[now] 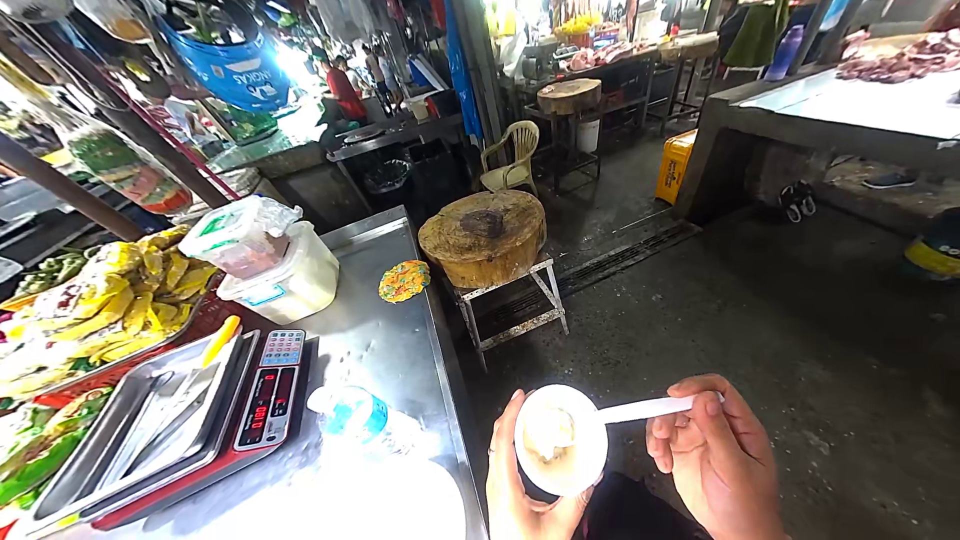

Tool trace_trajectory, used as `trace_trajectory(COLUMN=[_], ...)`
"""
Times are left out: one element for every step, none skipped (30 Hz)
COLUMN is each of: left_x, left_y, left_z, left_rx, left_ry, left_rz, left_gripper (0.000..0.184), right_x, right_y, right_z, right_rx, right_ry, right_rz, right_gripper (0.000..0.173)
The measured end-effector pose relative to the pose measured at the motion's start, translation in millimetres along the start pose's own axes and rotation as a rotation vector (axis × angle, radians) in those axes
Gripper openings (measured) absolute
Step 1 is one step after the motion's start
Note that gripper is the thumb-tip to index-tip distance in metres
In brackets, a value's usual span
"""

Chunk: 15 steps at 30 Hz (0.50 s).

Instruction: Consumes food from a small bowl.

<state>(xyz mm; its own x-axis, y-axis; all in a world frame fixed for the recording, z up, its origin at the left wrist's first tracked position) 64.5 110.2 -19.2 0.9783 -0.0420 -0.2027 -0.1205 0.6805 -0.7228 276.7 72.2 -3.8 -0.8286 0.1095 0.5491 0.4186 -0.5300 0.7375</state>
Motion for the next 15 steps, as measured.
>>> trace_trajectory(left_x=[-0.4, -0.8, -1.2, -1.4, -1.3, -1.3, -1.8, -2.1, -2.0, -2.1, -2.7, -3.4, -3.9, -4.6, -5.3], left_y=[-0.2, -0.3, -0.6, -0.6, -0.8, -1.2, -1.7, -2.0, -1.9, -2.0, -2.5, -3.1, -3.7, -4.5, -5.6], left_z=[0.6, 0.2, -0.1, 0.0, -0.3, -0.7, -0.5, 0.0, 0.6, 1.3, 2.1, 2.8, 3.3, 4.0, 4.4], left_rx=[-0.002, -0.006, -0.007, -0.003, 0.005, 0.017, 0.033, 0.049, 0.067, 0.082, 0.096, 0.109, 0.120, 0.132, 0.141], left_ry=[-0.002, -0.004, -0.005, -0.007, -0.006, -0.005, -0.003, 0.002, 0.006, 0.009, 0.011, 0.013, 0.016, 0.018, 0.018], left_rz=[-0.001, -0.002, -0.007, -0.010, -0.011, -0.015, -0.017, -0.021, -0.024, -0.027, -0.031, -0.034, -0.039, -0.046, -0.048], left_gripper=[0.103, 0.102, 0.102, 0.101, 0.101, 0.101, 0.100, 0.099, 0.098, 0.098, 0.097, 0.097, 0.097, 0.097, 0.096], right_x=[0.3, 0.4, 0.5, 0.7, 0.7, 0.6, 0.9, 1.6, 2.6, 4.1, 6.3, 8.8, 11.1, 13.3, 15.7], right_y=[0.8, 1.5, 2.4, 3.5, 4.8, 5.9, 6.6, 7.3, 8.1, 9.2, 10.3, 11.4, 12.8, 14.4, 15.9], right_z=[0.9, 1.2, 1.6, 2.5, 3.4, 3.7, 3.9, 3.7, 2.9, 1.5, -0.6, -3.2, -6.5, -10.3, -14.5], right_rx=[-0.006, -0.010, -0.013, -0.018, -0.021, -0.025, -0.031, -0.037, -0.045, -0.057, -0.072, -0.090, -0.111, -0.132, -0.150], right_ry=[0.002, 0.002, 0.002, 0.004, 0.008, 0.013, 0.015, 0.018, 0.028, 0.041, 0.059, 0.080, 0.098, 0.112, 0.128], right_rz=[-0.001, -0.002, -0.003, -0.005, -0.009, -0.014, -0.016, -0.023, -0.034, -0.050, -0.076, -0.108, -0.150, -0.203, -0.258], right_gripper=[0.024, 0.024, 0.025, 0.025, 0.025, 0.025, 0.025, 0.025, 0.025, 0.024, 0.024, 0.024, 0.024, 0.024, 0.023])
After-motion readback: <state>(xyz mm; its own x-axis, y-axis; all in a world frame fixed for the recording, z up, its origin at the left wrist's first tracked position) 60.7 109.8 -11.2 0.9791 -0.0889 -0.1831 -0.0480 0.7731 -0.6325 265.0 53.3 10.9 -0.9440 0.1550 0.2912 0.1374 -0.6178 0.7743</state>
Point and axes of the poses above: each hand's wrist, its own z-axis towards the middle knuckle, its own x-axis out of the palm, y = z × x, the point moved 8 cm from there along z, towards the middle knuckle, and after that the axes turned 7 degrees about x, right-handed, at the moved point
